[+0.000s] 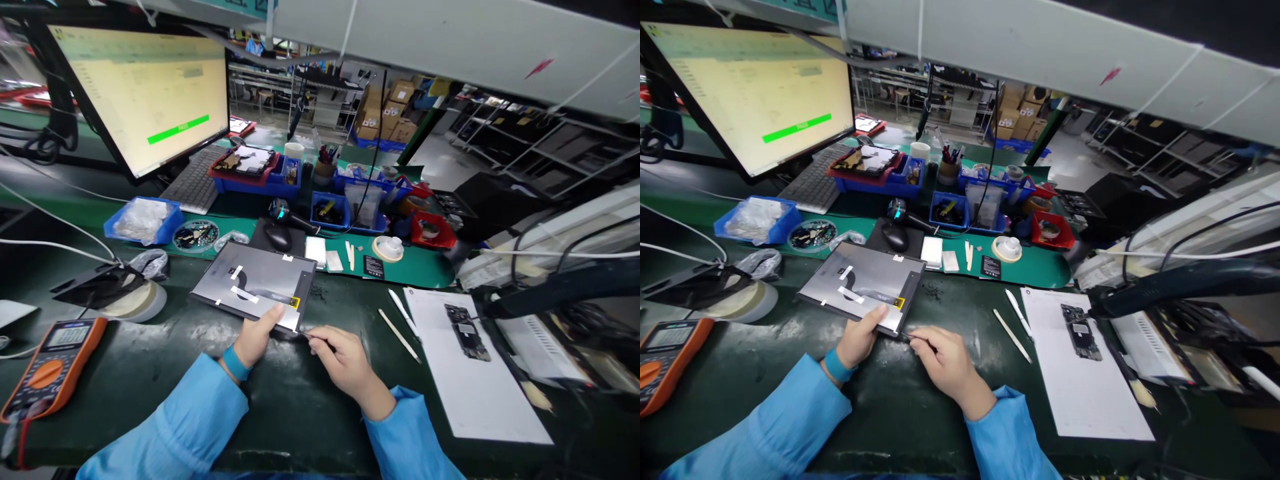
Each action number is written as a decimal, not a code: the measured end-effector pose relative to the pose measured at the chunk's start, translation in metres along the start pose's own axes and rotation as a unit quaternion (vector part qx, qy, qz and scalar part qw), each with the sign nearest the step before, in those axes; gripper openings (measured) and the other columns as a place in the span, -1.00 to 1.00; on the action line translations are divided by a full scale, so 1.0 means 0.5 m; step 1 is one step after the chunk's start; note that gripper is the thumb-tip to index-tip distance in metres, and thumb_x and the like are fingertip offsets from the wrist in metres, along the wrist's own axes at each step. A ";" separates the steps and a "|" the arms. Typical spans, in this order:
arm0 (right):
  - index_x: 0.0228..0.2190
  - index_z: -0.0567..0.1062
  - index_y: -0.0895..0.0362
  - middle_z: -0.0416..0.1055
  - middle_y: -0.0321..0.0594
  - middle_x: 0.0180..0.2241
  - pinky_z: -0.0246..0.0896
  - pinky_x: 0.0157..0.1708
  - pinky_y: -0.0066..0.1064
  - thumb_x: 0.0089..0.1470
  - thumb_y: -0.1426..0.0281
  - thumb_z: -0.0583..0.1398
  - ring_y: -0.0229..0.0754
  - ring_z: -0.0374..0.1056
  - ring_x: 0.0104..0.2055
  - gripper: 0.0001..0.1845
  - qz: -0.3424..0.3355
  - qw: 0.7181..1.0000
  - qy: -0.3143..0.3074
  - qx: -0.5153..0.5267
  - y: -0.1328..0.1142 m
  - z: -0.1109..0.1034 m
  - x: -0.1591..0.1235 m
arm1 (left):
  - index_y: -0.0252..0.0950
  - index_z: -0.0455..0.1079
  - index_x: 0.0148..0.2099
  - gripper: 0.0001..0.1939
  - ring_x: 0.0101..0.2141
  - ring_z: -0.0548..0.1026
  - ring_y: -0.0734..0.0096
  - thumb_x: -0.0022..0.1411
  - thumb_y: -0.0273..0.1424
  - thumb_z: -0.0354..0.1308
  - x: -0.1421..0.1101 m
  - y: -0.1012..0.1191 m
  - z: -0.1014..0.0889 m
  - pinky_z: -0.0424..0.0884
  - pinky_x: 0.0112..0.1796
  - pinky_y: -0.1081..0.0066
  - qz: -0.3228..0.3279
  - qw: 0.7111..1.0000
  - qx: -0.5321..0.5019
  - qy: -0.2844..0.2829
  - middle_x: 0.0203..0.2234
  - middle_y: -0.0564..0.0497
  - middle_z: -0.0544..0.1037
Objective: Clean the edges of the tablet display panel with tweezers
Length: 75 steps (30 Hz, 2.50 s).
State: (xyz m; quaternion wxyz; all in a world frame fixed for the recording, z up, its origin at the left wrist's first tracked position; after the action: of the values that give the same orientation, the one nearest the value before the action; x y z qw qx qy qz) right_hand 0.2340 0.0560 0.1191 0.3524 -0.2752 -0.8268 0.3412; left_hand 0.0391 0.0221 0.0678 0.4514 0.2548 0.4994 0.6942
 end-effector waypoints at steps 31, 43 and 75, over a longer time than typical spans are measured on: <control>-0.27 0.58 0.13 0.56 -0.21 -0.42 0.34 -0.39 -0.45 0.26 0.37 0.23 -0.21 0.47 -0.42 -0.89 0.005 1.000 0.013 -0.016 -0.001 0.006 -0.004 | -0.37 0.57 -0.09 -0.51 -0.04 0.56 0.21 0.18 -0.03 0.31 -0.009 0.033 0.007 0.42 0.10 0.29 0.016 0.995 0.090 -0.031 -0.11 -0.12 0.64; -0.22 0.61 0.11 0.57 -0.21 -0.38 0.37 -0.36 -0.45 0.23 0.38 0.28 -0.21 0.50 -0.38 -0.89 -0.004 1.000 0.019 -0.018 0.011 0.009 -0.005 | -0.39 0.56 -0.08 -0.47 -0.04 0.57 0.21 0.16 0.01 0.30 -0.006 0.038 0.010 0.42 0.11 0.29 0.013 0.995 0.098 -0.033 -0.09 -0.14 0.63; -0.23 0.62 0.11 0.54 -0.21 -0.45 0.38 -0.34 -0.40 0.34 0.32 0.14 -0.18 0.49 -0.39 -0.74 0.067 0.997 -0.009 -0.037 0.015 0.003 -0.001 | -0.30 0.59 -0.18 -0.62 0.01 0.58 0.08 0.12 -0.08 0.33 -0.021 0.068 0.020 0.36 0.21 0.17 -0.069 0.974 0.212 0.046 -0.14 -0.14 0.66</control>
State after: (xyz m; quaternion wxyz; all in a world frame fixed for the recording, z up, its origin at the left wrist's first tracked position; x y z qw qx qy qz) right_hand 0.2346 0.0596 0.1123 0.3108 -0.3398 -0.8219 0.3353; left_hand 0.0393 0.0144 0.1040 0.4104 0.2778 0.6720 0.5503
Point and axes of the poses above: each hand's wrist, its own x-axis towards the middle knuckle, its own z-axis out of the palm, y = z × x, the point moved 1 cm from there along x, towards the middle knuckle
